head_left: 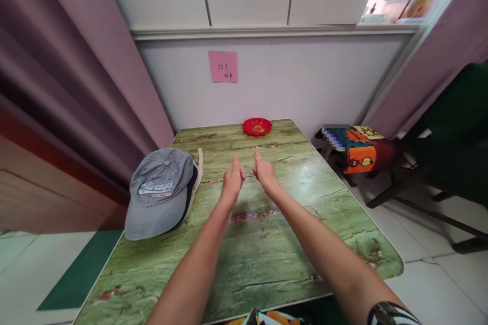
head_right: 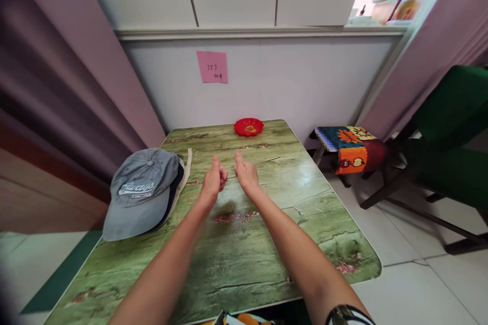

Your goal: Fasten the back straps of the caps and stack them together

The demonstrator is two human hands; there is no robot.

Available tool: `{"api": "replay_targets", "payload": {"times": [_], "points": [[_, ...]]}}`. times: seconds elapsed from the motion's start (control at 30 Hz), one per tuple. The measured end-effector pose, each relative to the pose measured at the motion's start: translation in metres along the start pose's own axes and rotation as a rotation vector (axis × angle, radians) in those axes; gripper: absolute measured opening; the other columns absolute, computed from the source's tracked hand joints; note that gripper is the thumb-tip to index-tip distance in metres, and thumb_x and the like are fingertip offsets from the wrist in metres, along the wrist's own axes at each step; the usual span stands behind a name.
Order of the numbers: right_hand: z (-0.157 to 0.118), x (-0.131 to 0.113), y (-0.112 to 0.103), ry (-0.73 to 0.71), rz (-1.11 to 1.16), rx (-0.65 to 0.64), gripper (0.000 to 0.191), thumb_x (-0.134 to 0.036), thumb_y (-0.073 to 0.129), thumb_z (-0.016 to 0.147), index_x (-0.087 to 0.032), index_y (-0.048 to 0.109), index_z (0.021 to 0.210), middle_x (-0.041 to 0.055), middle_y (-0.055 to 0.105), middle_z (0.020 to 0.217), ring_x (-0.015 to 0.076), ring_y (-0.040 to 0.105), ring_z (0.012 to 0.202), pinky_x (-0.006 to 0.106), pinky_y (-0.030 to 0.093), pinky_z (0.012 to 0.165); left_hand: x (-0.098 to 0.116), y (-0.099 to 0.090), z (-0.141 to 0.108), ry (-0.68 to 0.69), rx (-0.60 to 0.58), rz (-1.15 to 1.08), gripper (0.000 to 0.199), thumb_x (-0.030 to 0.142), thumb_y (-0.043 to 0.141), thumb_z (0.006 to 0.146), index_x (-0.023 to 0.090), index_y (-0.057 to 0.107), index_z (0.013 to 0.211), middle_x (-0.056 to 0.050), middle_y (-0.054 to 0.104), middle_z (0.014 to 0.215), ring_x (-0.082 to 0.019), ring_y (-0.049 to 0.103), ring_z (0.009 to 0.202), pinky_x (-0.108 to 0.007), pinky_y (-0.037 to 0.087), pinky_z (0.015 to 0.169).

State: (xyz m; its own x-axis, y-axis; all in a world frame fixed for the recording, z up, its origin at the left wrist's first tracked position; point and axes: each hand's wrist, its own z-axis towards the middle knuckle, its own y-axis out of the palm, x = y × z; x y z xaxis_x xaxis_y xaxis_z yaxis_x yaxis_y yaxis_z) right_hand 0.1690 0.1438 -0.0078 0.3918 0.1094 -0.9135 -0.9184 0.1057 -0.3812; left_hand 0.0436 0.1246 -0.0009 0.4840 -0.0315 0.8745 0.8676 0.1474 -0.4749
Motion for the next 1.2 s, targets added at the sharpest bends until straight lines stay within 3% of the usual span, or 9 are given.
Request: {"api": "replay_targets", "payload": {"times": [0.13,0.2,0.3,0.5,0.97,1.07,1.13,1.2], "points": [[-0.028,0.045,0.0,-0.013,0.004,0.096,0.049,-0.063,0.042,0.089,-0.02,0.056,0.07,-0.0004,0.057,0.062,0.0152,0.052,0.06,0.026,0.038,0.062,-0.047,0.006,-0.027,0.184,0.094,0.303,0.034,0.043,0.045,0.093,0.021,0.053,0.068,-0.003,0.058,0.067,-0.019,0.055,0.066,-0.029,0.039,0.065],[-0.041,0.066,-0.002,0.002,-0.019,0.102,0.043,-0.058,0.044,0.089,-0.019,0.058,0.078,0.0011,0.061,0.067,0.016,0.055,0.061,0.026,0.039,0.063,-0.064,0.006,-0.039,0.279,0.045,0.427,0.02,0.03,0.051,0.091,0.021,0.055,0.073,-0.005,0.062,0.078,-0.02,0.058,0.079,-0.031,0.041,0.073],[-0.051,0.084,-0.004,-0.036,-0.07,0.036,0.042,-0.056,0.043,0.091,-0.02,0.059,0.078,0.0005,0.06,0.063,0.0163,0.054,0.059,0.026,0.038,0.061,-0.074,0.005,-0.047,0.3,-0.048,0.491,0.016,0.026,0.053,0.091,0.022,0.057,0.076,-0.005,0.064,0.082,-0.021,0.059,0.082,-0.032,0.041,0.075],[-0.052,0.081,-0.001,-0.073,-0.263,-0.08,0.039,-0.053,0.044,0.092,-0.023,0.062,0.077,0.001,0.063,0.062,0.0184,0.056,0.059,0.027,0.033,0.059,-0.072,0.003,-0.046,0.281,-0.054,0.457,0.015,0.028,0.055,0.092,0.022,0.059,0.078,-0.004,0.064,0.081,-0.02,0.06,0.079,-0.031,0.041,0.073],[-0.056,0.08,-0.002,-0.07,-0.351,-0.086,0.036,-0.051,0.046,0.092,-0.023,0.065,0.079,0.0006,0.064,0.064,0.0176,0.058,0.062,0.026,0.029,0.059,-0.077,0.006,-0.051,0.338,0.034,0.344,0.014,0.022,0.057,0.09,0.02,0.06,0.077,-0.001,0.061,0.077,-0.016,0.056,0.073,-0.027,0.042,0.07],[-0.056,0.081,-0.002,-0.057,-0.322,-0.082,0.036,-0.051,0.047,0.091,-0.023,0.065,0.079,-0.0001,0.062,0.061,0.0173,0.057,0.061,0.026,0.03,0.059,-0.066,-0.011,-0.045,0.417,0.148,0.292,0.009,0.022,0.055,0.091,0.019,0.062,0.086,-0.002,0.063,0.083,-0.015,0.056,0.072,-0.027,0.045,0.071],[-0.056,0.081,-0.003,-0.058,-0.304,-0.076,0.036,-0.051,0.046,0.091,-0.023,0.065,0.079,-0.0002,0.062,0.06,0.0171,0.057,0.061,0.026,0.03,0.058,-0.053,-0.039,-0.03,0.495,0.299,0.284,0.007,0.022,0.056,0.09,0.02,0.062,0.09,-0.004,0.064,0.087,-0.016,0.058,0.077,-0.028,0.046,0.074],[-0.055,0.082,-0.003,-0.067,-0.293,-0.072,0.037,-0.051,0.046,0.091,-0.022,0.065,0.079,-0.0001,0.062,0.061,0.017,0.058,0.061,0.026,0.03,0.058,-0.039,-0.079,-0.008,0.512,0.484,0.34,0.007,0.023,0.058,0.088,0.019,0.063,0.092,-0.005,0.064,0.09,-0.019,0.059,0.084,-0.03,0.048,0.078]]}}
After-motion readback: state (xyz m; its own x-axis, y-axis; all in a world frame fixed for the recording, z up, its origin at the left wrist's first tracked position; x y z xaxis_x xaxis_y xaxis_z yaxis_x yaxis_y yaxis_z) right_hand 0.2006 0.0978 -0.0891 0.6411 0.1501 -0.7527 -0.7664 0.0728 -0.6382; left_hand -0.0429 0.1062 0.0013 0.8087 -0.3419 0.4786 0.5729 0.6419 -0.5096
